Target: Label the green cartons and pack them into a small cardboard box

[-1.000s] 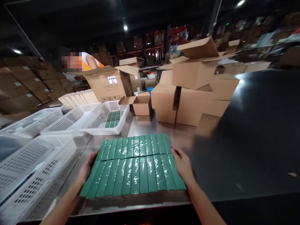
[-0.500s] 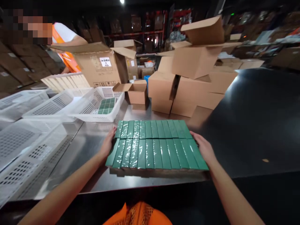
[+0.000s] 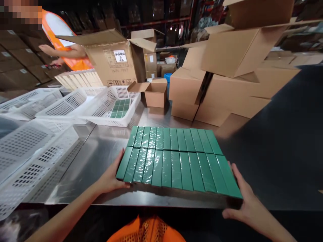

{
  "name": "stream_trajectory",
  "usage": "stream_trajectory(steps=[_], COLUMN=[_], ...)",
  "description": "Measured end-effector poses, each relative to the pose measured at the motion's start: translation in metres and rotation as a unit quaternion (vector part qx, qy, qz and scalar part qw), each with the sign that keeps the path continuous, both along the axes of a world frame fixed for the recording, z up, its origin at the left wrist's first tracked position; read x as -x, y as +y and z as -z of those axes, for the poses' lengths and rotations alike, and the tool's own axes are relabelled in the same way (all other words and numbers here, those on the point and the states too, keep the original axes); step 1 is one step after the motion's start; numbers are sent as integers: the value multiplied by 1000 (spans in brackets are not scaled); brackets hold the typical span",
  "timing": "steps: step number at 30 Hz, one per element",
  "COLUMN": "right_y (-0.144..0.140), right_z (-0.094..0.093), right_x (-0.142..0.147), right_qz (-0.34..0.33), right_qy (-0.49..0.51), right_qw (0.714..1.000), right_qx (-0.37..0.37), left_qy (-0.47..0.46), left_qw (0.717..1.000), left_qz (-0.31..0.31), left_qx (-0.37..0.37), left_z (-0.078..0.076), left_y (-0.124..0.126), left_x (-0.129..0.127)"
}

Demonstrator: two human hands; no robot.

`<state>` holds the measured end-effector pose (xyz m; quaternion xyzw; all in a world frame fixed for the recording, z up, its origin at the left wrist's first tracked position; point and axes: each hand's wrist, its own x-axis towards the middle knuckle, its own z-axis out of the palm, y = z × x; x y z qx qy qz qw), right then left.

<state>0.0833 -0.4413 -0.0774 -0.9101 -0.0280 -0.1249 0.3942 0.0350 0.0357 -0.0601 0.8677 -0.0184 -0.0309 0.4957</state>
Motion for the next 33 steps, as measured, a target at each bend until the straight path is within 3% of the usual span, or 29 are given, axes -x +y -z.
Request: stream_trajectory(steps=[3, 7, 12, 19, 22, 25, 28, 30, 33], right_y=[-18, -34, -29, -20, -9, -5, -13, -21, -28], right_z=[0, 10, 16, 0, -8, -10, -6, -3, 0], right_x=[-7, -17, -18, -11, -5, -4, -10, -14, -20], right_qz=[-51, -47, -49, -45, -53, -55, -40, -19, 25], right_qy=[66, 82, 45, 83, 61, 29, 12, 21, 50], right_qw=[997, 995, 997, 995, 995, 974, 934, 919, 922], right_qx=[7, 14, 30, 15, -51, -217, -356, -393, -383], left_qy=[-1, 0, -4, 21, -9, -63, -150, -254, -371], left_qw=[1000, 999, 999, 998, 999, 994, 978, 954, 926], left_qz=[-8, -22, -37, -52, -38, -30, -116, -159, 8], left_qx=[7, 28, 13, 5, 10, 87, 93, 11, -74], left_z=[-1, -1, 1, 14, 23, 23, -6, -47, -127], left_y=[-4, -4, -5, 1, 8, 12, 3, -14, -55], left_x=[-2, -1, -1, 2, 4, 3, -2, -3, 4])
